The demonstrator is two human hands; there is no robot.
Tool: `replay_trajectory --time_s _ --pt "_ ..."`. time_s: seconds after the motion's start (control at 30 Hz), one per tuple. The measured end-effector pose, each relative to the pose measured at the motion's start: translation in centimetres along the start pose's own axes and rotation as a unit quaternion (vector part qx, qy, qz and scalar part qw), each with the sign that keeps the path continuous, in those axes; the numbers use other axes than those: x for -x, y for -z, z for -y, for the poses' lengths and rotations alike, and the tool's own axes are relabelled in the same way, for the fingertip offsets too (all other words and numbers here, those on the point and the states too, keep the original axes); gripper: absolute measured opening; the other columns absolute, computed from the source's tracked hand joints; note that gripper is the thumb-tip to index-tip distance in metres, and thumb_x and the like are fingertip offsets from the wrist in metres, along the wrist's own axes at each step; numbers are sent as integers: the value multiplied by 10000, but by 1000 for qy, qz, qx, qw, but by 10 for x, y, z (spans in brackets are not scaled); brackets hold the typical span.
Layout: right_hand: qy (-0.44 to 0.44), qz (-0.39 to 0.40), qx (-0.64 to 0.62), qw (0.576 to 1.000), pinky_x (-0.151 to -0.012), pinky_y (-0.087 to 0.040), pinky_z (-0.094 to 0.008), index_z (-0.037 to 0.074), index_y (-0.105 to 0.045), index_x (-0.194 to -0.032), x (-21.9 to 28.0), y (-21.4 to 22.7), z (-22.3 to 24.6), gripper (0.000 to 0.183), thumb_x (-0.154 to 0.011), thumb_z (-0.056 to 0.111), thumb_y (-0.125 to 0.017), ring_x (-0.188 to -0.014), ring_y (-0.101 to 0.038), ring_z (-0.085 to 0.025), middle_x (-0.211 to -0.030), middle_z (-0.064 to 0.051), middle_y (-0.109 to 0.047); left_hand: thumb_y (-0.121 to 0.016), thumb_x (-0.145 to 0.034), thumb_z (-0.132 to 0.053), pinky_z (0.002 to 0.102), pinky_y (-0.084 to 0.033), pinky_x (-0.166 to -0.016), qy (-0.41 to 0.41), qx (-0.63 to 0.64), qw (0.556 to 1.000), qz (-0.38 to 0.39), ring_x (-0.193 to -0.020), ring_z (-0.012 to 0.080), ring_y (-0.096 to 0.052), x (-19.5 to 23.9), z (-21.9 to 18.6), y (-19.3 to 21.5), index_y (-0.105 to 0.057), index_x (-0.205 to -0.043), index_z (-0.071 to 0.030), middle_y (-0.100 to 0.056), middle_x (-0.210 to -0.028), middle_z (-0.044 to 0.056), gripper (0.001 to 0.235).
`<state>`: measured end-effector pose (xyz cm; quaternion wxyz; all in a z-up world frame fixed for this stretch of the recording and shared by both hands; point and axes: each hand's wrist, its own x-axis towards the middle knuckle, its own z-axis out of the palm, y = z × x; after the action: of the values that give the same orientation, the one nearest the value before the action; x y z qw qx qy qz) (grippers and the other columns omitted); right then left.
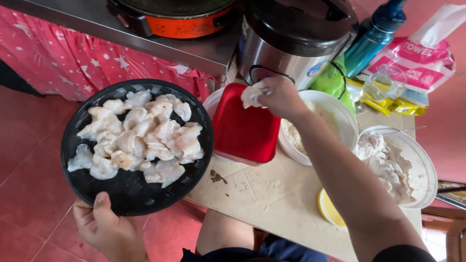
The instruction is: Breading pieces of food by coating them in flour, egg wash, and breadcrumbs before placing them in a container.
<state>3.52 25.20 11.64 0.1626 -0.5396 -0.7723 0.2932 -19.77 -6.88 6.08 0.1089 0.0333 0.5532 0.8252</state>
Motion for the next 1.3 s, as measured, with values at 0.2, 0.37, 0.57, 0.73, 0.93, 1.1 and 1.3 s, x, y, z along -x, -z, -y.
replay_trajectory --time_s 0.2,0.37,0.57,0.73,0.93,1.1,1.3 --pt "1 86 46 995 -672 -475 -356 149 -693 -888 -21 -51 10 36 -864 167 -673 -814 -648 -206 -893 -37 -698 -595 -939 -93 325 -583 -798 -3 32 999 -2 -905 142 -633 -4 7 11 -461 -849 -160 -599 -892 11 174" --pt "4 74 95 993 -639 -524 -394 115 -700 -1020 -15 -56 18 174 -947 141 -544 -829 -689 -292 -954 -119 -733 -582 -948 -100 297 -529 -805 -20 33 999 22 -875 117 -572 -8 13 15 -426 -830 -166 -551 -856 -10 207" --pt "93 8 208 974 -681 -582 -481 81 -695 -1193 -15 -58 -2 333 -915 92 -512 -890 -708 -380 -1048 -165 -736 -606 -931 -102 306 -555 -879 -13 33 999 26 -942 128 -609 -2 10 12 -463 -843 -165 -590 -905 -18 178" --pt "128 -103 97 982 -844 -527 -424 130 -731 -1058 18 1 -14 323 -772 87 -586 -967 -691 -353 -1058 -109 -763 -635 -921 -151 325 -550 -845 -30 11 998 45 -916 129 -581 8 10 9 -436 -842 -159 -545 -877 -3 214" --pt "-11 -131 -216 968 -764 -618 -227 100 -755 -1153 89 114 -97 376 -793 18 -685 -869 -717 -70 -985 -17 -779 -694 -863 -257 335 -521 -716 -44 -59 996 58 -893 169 -627 35 10 -9 -530 -907 -142 -638 -916 61 205" --pt "-153 -238 -115 952 -798 -603 -256 102 -763 -1148 173 187 -156 322 -858 29 -643 -835 -700 -106 -985 -27 -764 -716 -859 -283 307 -467 -654 -56 -66 992 91 -802 130 -579 61 38 -20 -443 -796 -173 -589 -829 3 301" --pt "-210 -75 151 963 -903 -502 -378 155 -710 -1305 214 172 -302 485 -841 295 -732 -1060 -708 -282 -1189 -85 -762 -664 -817 -239 254 -457 -625 46 -64 978 194 -724 101 -538 110 43 -28 -468 -793 -171 -550 -778 -17 209"
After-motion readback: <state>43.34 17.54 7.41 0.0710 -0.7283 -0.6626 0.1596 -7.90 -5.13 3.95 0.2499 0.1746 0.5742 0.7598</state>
